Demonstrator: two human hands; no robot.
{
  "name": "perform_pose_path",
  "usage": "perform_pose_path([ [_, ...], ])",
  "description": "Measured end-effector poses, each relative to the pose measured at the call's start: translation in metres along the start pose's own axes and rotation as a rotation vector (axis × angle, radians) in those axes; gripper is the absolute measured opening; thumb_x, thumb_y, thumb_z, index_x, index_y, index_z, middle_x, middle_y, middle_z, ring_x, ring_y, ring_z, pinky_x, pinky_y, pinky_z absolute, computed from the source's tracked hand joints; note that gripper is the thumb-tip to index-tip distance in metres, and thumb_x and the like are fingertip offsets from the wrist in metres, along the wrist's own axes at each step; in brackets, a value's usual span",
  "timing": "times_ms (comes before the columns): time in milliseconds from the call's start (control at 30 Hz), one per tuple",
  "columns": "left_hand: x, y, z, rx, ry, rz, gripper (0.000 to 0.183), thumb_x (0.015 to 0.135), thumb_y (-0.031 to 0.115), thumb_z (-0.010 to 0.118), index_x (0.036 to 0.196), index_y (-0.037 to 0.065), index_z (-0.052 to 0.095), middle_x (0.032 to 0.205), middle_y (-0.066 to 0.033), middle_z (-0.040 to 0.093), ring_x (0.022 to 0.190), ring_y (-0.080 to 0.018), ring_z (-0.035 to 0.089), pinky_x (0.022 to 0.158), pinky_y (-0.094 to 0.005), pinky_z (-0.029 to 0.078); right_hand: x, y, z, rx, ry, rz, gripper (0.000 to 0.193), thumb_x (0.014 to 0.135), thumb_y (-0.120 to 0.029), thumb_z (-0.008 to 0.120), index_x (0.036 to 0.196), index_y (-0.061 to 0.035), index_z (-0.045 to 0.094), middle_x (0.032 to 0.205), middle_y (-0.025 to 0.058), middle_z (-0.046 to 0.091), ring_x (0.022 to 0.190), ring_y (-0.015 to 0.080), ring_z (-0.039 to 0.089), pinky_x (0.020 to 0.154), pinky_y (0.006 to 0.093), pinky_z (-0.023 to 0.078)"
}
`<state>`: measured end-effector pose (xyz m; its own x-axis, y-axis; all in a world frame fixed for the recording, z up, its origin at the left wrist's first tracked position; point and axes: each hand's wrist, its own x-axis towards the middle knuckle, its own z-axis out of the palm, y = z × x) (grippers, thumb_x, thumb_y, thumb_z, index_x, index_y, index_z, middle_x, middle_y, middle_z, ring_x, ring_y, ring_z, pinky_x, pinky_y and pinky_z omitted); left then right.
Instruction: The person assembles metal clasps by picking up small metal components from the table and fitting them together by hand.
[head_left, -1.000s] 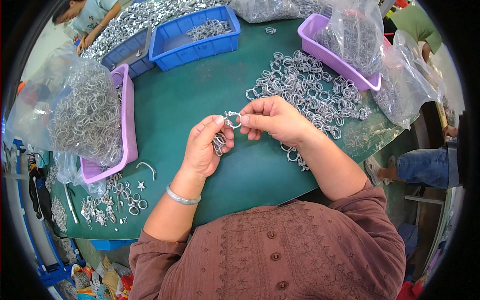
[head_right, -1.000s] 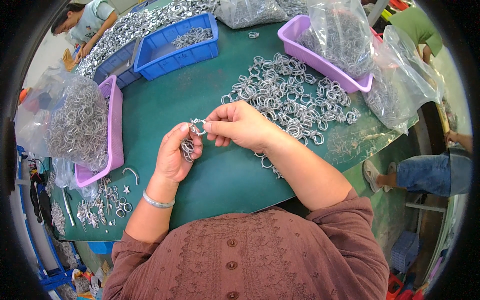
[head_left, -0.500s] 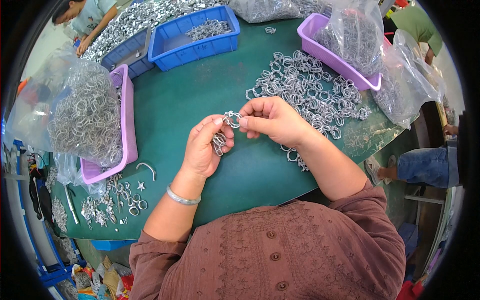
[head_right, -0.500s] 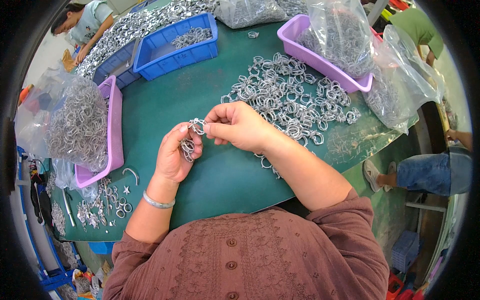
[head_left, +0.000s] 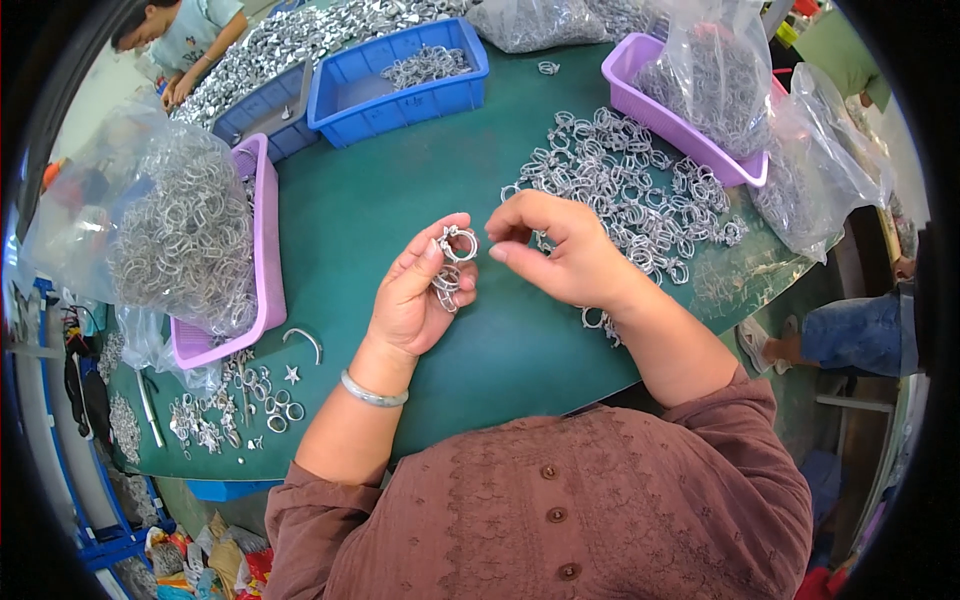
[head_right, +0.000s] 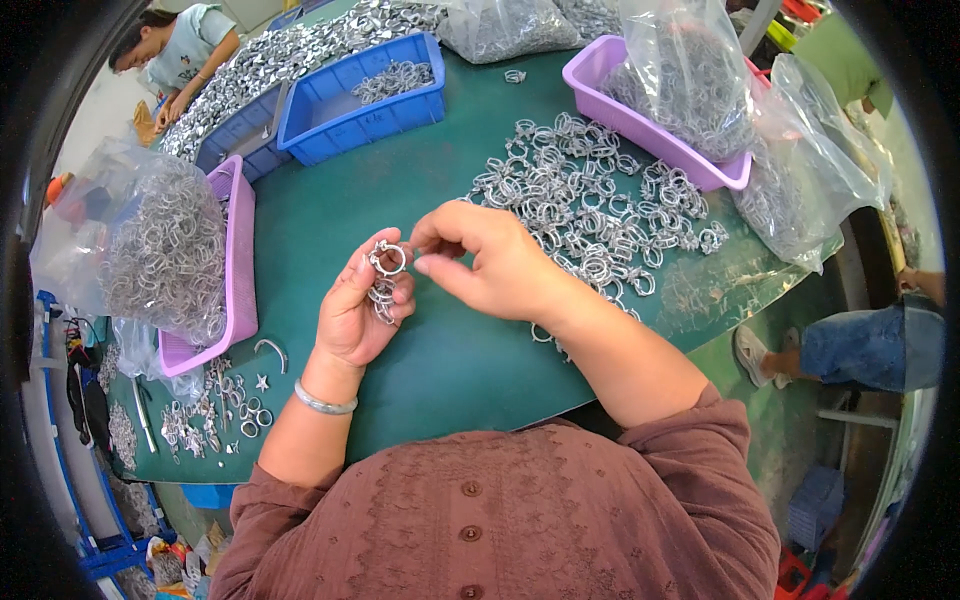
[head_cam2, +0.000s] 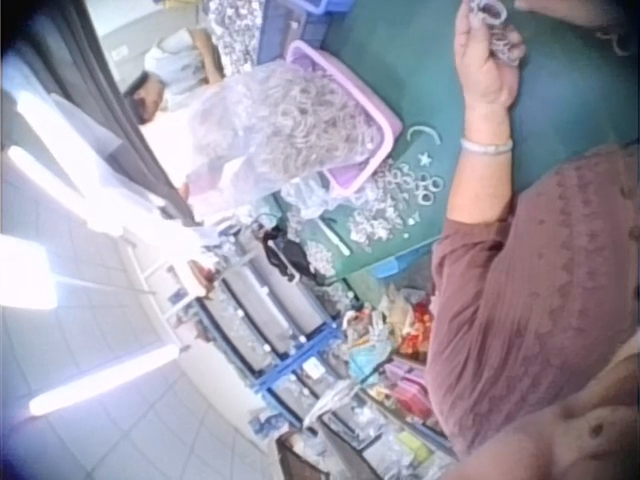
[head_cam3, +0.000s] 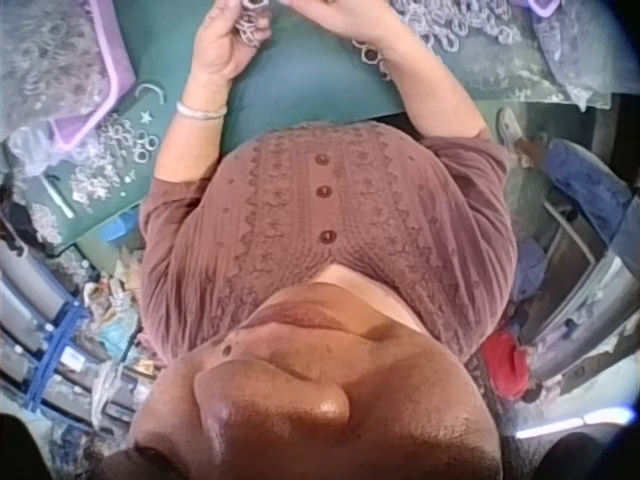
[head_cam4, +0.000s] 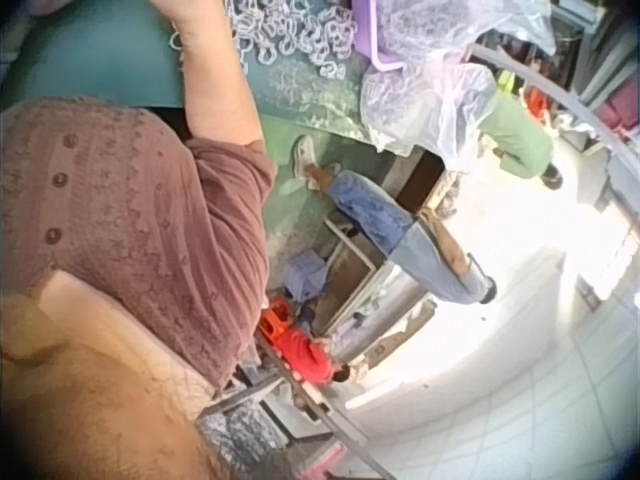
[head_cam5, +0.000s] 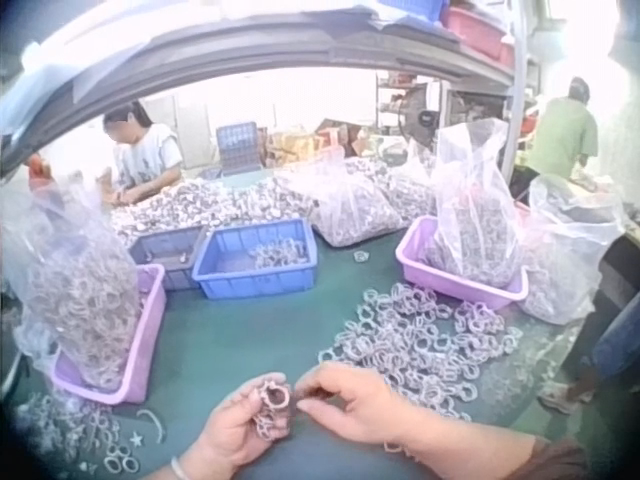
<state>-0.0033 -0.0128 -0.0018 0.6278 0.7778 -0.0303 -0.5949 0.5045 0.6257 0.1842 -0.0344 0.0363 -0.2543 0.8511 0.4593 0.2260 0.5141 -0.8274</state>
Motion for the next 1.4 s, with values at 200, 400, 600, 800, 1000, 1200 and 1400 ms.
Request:
perform_pose_path([
  [200,0.001,0.003,-0.002,-0.142,-0.169,-0.036,0.035,0.085,0.021,0.051,0.116,0.005,0.046,0.101,-0.0097,0.048,0.071,-0.0159,0.048,0.055,-0.0242,0.04,0.002,0.005,-0.015,-0.007,0.148,0.165,0.009,0.078,-0.007,0.059,0.084,-0.0006,0.057,0.072,0.003,0.058,0.064,0.0087,0.053,0.058,0.0224,0.043],
  [400,0.002,0.005,-0.002,-0.196,-0.176,-0.029,0.034,0.086,0.021,0.049,0.115,0.004,0.046,0.1,-0.0099,0.049,0.072,-0.017,0.047,0.056,-0.025,0.04,0.002,0.008,-0.016,0.068,0.14,0.169,0.009,0.079,-0.008,0.058,0.083,-0.0006,0.057,0.069,0.0018,0.056,0.063,0.0059,0.05,0.055,0.0217,0.042],
  [600,-0.002,0.007,0.005,-0.299,-0.144,-0.068,0.031,0.087,0.021,0.047,0.112,0.002,0.047,0.097,-0.0094,0.049,0.072,-0.0166,0.046,0.057,-0.025,0.039,0.004,0.006,-0.021,0.051,0.109,0.211,0.008,0.079,-0.006,0.057,0.084,-0.0003,0.057,0.069,-0.0029,0.053,0.061,0.0028,0.044,0.054,0.0192,0.038],
  [800,-0.011,0.013,0.018,-0.289,-0.075,-0.051,0.029,0.089,0.021,0.043,0.11,0.001,0.047,0.092,-0.0081,0.047,0.073,-0.0166,0.045,0.057,-0.0254,0.039,0.003,0.009,-0.022,-0.003,0.147,0.141,0.008,0.078,-0.008,0.058,0.08,-0.0003,0.057,0.065,0.0024,0.056,0.058,0.0061,0.049,0.052,0.0219,0.041],
  [1000,-0.024,0.028,0.03,-0.26,-0.083,-0.038,0.033,0.089,0.023,0.043,0.114,0.001,0.046,0.101,-0.0115,0.05,0.08,-0.02,0.049,0.06,-0.0271,0.043,0.006,0.013,-0.017,-0.023,0.127,0.077,0.009,0.076,-0.008,0.058,0.08,-0.0004,0.057,0.064,0.0066,0.057,0.057,0.0111,0.052,0.053,0.0253,0.042],
  [1200,-0.037,0.071,0.062,0.104,0.108,0.007,0.034,0.088,0.023,0.046,0.117,0.007,0.045,0.103,-0.0133,0.056,0.076,-0.0204,0.056,0.054,-0.0246,0.046,0.002,0.005,-0.014,-0.106,0.1,0.097,0.008,0.076,-0.008,0.056,0.078,-0.0005,0.057,0.065,0.0087,0.056,0.055,0.0147,0.052,0.052,0.0274,0.041],
  [1400,-0.039,0.184,0.151,0.92,0.213,0.484,0.026,0.085,0.017,0.052,0.108,0.004,0.049,0.088,-0.0083,0.059,0.068,-0.0128,0.055,0.051,-0.0205,0.043,-0.004,0.004,-0.019,-0.119,0.101,0.059,0.008,0.076,-0.007,0.056,0.079,-0.0003,0.057,0.07,0.0108,0.057,0.063,0.0182,0.056,0.058,0.0284,0.044],
])
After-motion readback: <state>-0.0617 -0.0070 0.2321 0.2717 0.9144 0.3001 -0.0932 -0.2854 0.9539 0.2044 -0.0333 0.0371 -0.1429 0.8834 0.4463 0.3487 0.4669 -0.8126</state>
